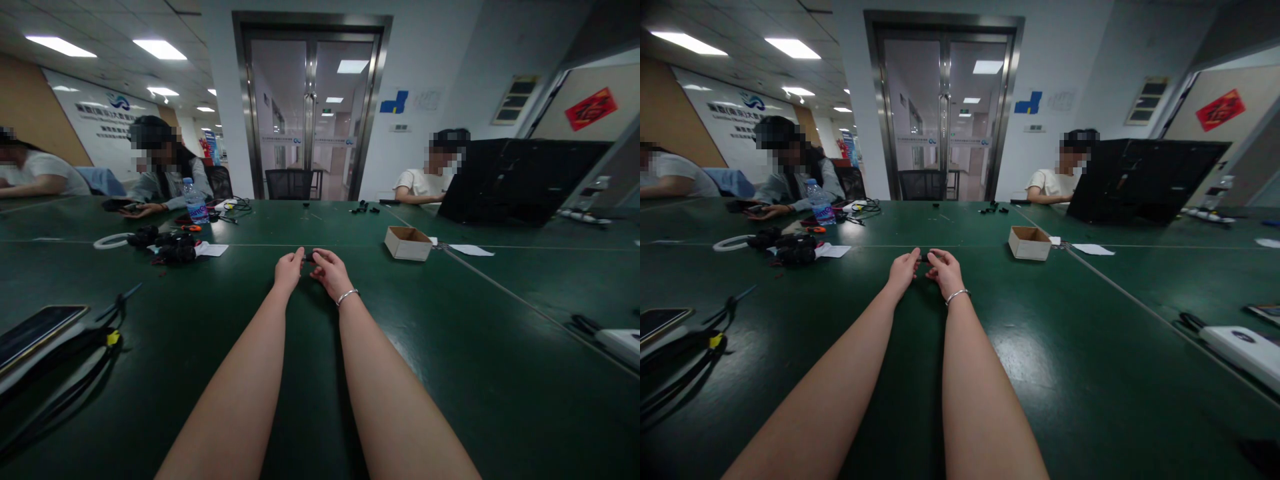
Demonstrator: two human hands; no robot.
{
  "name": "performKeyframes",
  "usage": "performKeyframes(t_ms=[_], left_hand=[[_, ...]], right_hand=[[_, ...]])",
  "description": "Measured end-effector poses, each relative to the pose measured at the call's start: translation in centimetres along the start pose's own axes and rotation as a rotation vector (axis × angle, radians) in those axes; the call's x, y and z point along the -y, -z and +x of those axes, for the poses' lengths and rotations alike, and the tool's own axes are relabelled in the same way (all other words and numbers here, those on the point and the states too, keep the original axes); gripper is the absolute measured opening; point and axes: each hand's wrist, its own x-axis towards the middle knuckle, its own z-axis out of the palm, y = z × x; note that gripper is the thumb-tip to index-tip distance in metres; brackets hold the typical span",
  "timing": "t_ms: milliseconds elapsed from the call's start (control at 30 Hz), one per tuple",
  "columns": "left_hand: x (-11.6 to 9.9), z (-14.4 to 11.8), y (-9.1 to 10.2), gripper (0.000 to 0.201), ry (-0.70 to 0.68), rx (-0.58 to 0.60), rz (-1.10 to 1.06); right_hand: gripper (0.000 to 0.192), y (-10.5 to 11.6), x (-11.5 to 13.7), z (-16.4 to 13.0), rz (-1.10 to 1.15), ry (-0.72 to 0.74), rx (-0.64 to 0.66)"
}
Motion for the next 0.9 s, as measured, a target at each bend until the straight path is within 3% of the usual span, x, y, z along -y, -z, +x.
performKeyframes(t_ms=[467,900], left_hand=[[-0.5,0.0,0.2,0.044,0.049,-0.036,0.050],[-0.7,-0.5,0.0,0.024,-0.136,0.114,-0.154]], right_hand=[[0.038,0.4,-0.8,0.3,-0.036,0.081,0.169],[0.017,-0.1,0.1,0.1,0.059,-0.021,-0.100]])
